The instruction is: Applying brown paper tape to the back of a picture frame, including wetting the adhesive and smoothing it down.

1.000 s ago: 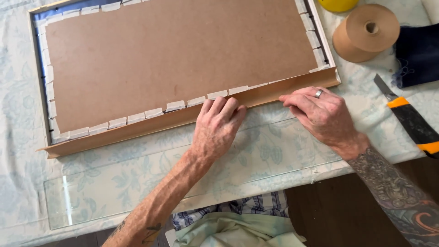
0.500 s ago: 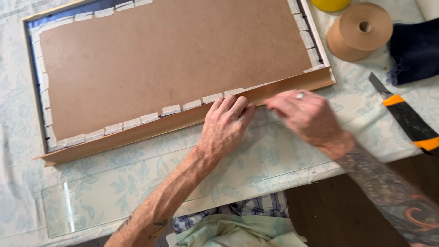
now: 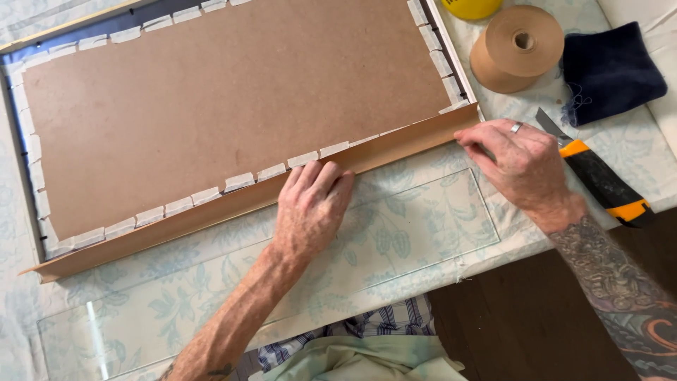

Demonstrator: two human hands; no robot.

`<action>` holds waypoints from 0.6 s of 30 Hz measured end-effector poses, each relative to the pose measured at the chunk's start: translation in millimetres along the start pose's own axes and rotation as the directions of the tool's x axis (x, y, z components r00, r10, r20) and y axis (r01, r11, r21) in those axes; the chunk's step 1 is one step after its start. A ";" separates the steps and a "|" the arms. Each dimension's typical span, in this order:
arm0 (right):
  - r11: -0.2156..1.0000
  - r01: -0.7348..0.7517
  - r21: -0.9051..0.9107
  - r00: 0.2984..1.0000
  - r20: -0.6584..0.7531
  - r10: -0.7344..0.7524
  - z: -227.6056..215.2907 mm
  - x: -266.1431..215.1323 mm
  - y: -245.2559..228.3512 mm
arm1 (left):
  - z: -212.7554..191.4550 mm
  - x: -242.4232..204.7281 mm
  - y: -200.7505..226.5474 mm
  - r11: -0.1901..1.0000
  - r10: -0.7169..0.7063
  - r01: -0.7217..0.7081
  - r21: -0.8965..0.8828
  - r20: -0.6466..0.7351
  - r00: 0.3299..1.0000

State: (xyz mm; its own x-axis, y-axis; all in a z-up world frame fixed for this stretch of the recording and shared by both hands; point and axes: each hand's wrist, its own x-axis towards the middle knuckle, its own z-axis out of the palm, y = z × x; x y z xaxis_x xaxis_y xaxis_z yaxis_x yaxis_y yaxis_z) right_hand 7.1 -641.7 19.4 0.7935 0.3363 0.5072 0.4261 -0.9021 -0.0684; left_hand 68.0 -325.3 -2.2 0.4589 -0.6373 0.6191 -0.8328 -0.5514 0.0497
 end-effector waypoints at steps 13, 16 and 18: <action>0.968 0.152 0.198 0.988 -0.054 -0.144 38.6 48.1 -68.0 | 20.2 3.0 -0.5 0.995 0.019 -0.034 -0.090 -0.163 0.986; 0.962 0.148 0.228 0.989 -0.053 -0.139 43.4 44.4 -66.6 | 23.5 1.3 -0.5 0.994 0.029 -0.049 -0.101 -0.187 0.982; 0.962 0.151 0.229 0.988 -0.051 -0.143 44.7 43.6 -65.8 | 26.0 0.9 -2.1 0.991 0.060 -0.084 -0.105 -0.215 0.975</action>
State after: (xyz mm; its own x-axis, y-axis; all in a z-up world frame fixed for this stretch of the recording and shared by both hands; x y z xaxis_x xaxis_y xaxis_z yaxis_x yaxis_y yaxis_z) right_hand 33.1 -555.6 7.6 0.7012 0.4481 0.5546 0.6292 -0.7547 -0.1858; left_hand 78.2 -338.7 -22.1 0.3310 -0.5386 0.7748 -0.8963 -0.4363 0.0796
